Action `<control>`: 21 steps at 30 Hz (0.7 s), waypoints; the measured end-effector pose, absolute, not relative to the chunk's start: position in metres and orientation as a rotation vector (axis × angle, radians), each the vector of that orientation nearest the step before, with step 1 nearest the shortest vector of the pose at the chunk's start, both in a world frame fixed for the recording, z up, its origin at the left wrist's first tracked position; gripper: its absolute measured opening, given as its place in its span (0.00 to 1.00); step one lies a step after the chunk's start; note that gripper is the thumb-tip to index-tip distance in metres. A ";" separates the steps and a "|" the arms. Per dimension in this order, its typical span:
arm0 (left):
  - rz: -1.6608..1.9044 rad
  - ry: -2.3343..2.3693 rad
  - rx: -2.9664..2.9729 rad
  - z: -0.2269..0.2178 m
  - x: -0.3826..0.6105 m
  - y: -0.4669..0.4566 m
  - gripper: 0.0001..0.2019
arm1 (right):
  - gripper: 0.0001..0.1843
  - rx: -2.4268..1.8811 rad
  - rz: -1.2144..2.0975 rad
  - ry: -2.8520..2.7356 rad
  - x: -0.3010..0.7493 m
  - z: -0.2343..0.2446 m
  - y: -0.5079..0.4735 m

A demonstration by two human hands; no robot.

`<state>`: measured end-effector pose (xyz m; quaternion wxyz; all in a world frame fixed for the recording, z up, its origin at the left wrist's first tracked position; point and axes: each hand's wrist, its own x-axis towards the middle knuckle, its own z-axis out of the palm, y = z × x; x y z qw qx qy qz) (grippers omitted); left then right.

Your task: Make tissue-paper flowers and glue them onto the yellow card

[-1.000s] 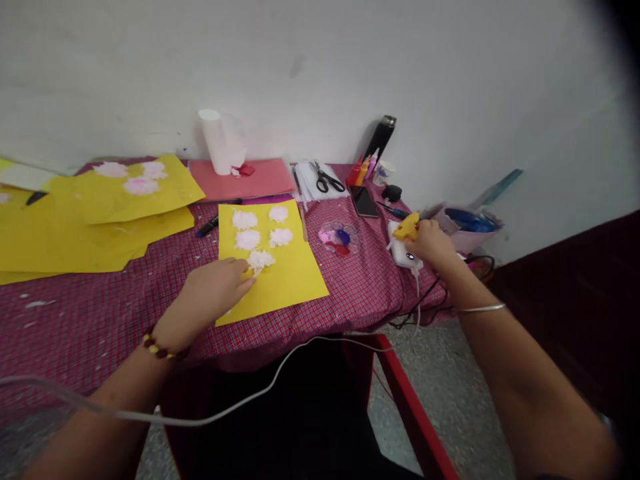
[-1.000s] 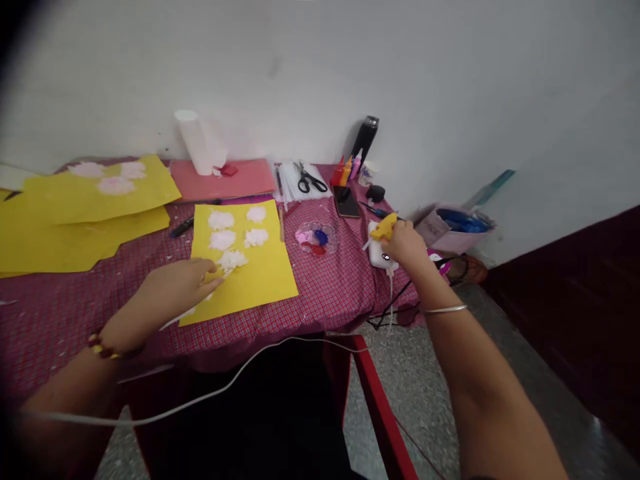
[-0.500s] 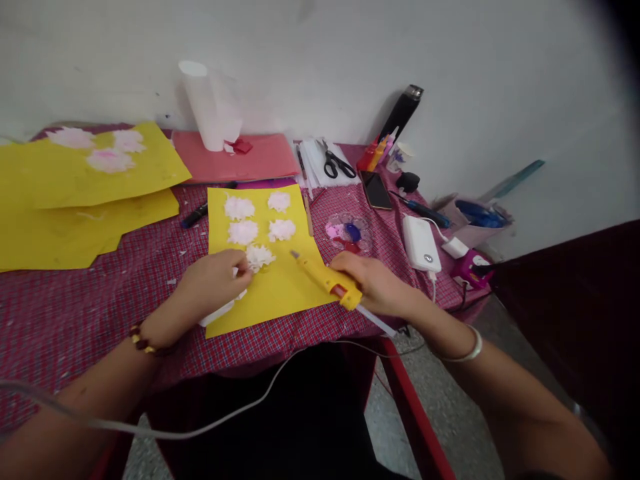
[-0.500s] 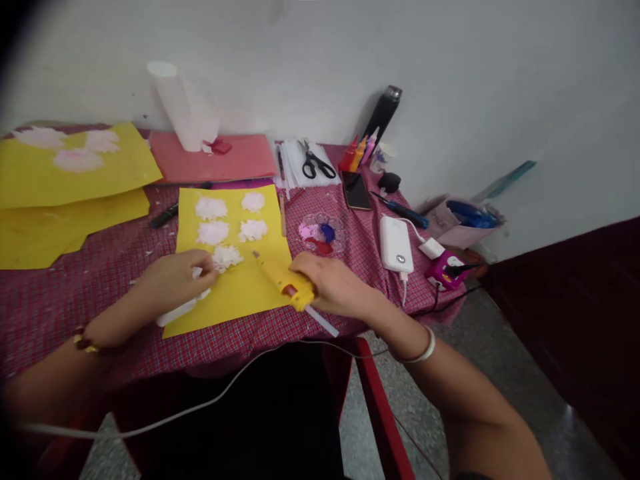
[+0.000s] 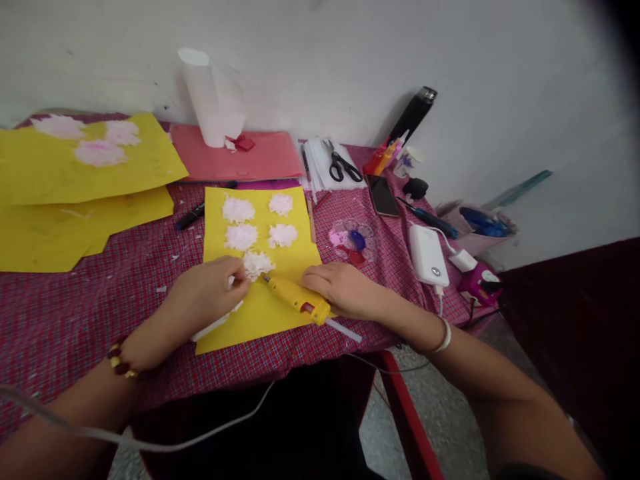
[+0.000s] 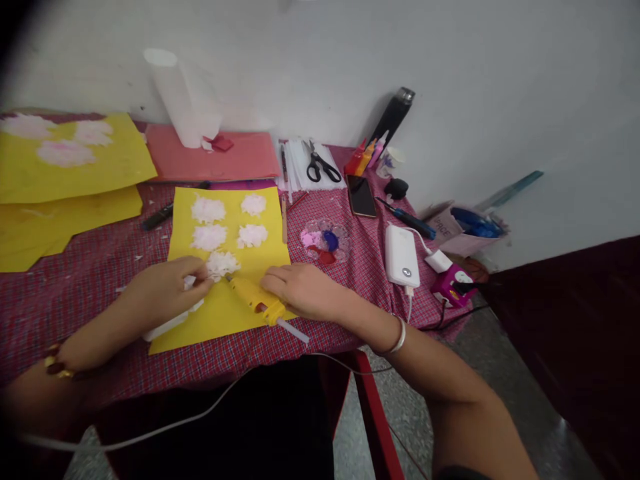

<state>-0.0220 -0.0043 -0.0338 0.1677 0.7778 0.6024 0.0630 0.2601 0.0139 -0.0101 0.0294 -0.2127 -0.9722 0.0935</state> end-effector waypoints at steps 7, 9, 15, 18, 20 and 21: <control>0.158 1.709 2.213 -0.032 -0.021 -0.005 0.10 | 0.08 -0.703 0.217 -3.012 0.255 -0.015 0.016; 0.164 1.711 2.215 -0.032 -0.021 -0.005 0.10 | 0.08 -0.723 0.210 -3.034 0.252 -0.012 0.014; 0.256 1.629 2.195 -0.032 -0.024 -0.003 0.15 | 0.10 -0.805 0.224 -3.097 0.237 0.004 -0.002; 0.332 1.613 2.151 -0.030 -0.024 -0.001 0.17 | 0.16 -0.844 0.244 -3.119 0.230 0.007 -0.011; 0.387 1.616 2.107 -0.028 -0.024 0.002 0.18 | 0.19 -0.896 0.241 -3.120 0.225 0.007 -0.018; 0.416 1.616 2.075 -0.027 -0.024 0.003 0.18 | 0.21 -0.923 0.240 -3.117 0.223 0.006 -0.021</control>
